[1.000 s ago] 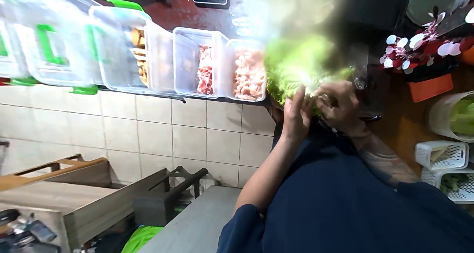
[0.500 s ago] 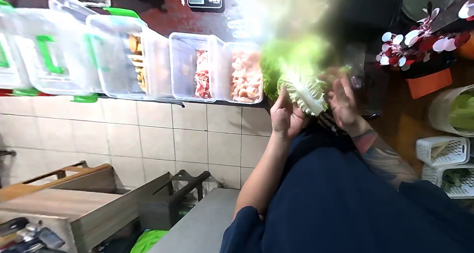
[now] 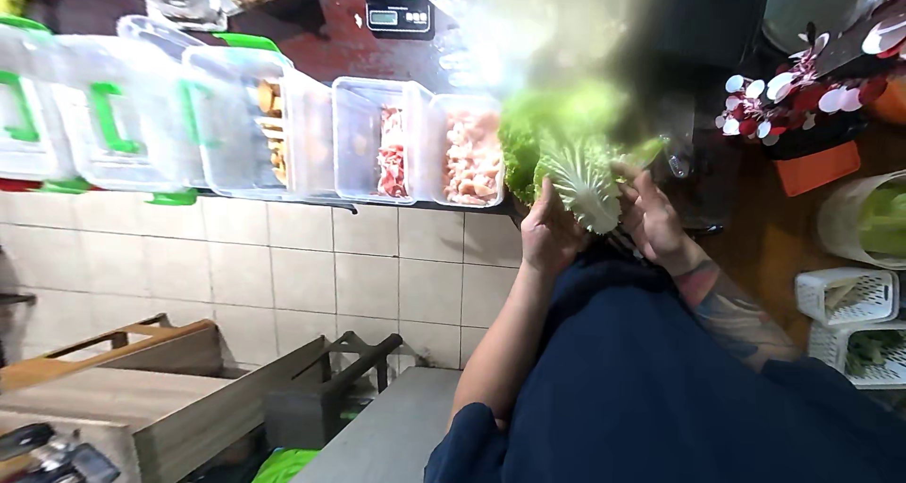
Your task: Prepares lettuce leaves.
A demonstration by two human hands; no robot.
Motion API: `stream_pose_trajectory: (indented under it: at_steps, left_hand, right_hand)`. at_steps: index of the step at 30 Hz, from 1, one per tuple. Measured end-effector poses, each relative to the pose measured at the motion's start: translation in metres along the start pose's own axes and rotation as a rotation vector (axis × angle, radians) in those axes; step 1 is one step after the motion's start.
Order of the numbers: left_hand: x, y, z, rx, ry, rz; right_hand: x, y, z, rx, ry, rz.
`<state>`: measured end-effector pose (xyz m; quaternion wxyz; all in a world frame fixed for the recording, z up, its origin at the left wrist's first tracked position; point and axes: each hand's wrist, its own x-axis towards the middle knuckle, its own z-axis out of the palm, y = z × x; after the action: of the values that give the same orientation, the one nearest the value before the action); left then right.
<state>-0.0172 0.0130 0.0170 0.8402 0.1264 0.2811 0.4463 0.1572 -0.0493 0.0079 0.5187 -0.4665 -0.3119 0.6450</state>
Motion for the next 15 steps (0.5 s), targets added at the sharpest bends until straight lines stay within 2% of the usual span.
stream_pose_trajectory:
  at_steps: [4,8,12,15]
  left_hand:
    - [-0.012,-0.006,0.003,0.207,-0.068,-0.066]
    - [-0.016,-0.013,0.006,0.352,-0.121,-0.118]
    - [-0.017,-0.022,0.011,0.468,-0.168,-0.035]
    - [-0.015,-0.027,0.016,0.490,-0.178,0.029]
  right_hand:
    - [0.004,-0.004,-0.007,0.117,-0.014,0.027]
    - [0.001,-0.018,-0.010,0.076,-0.001,0.013]
    - [-0.010,-0.030,-0.010,0.019,-0.022,0.001]
    - [-0.023,-0.019,-0.020,-0.045,-0.031,-0.037]
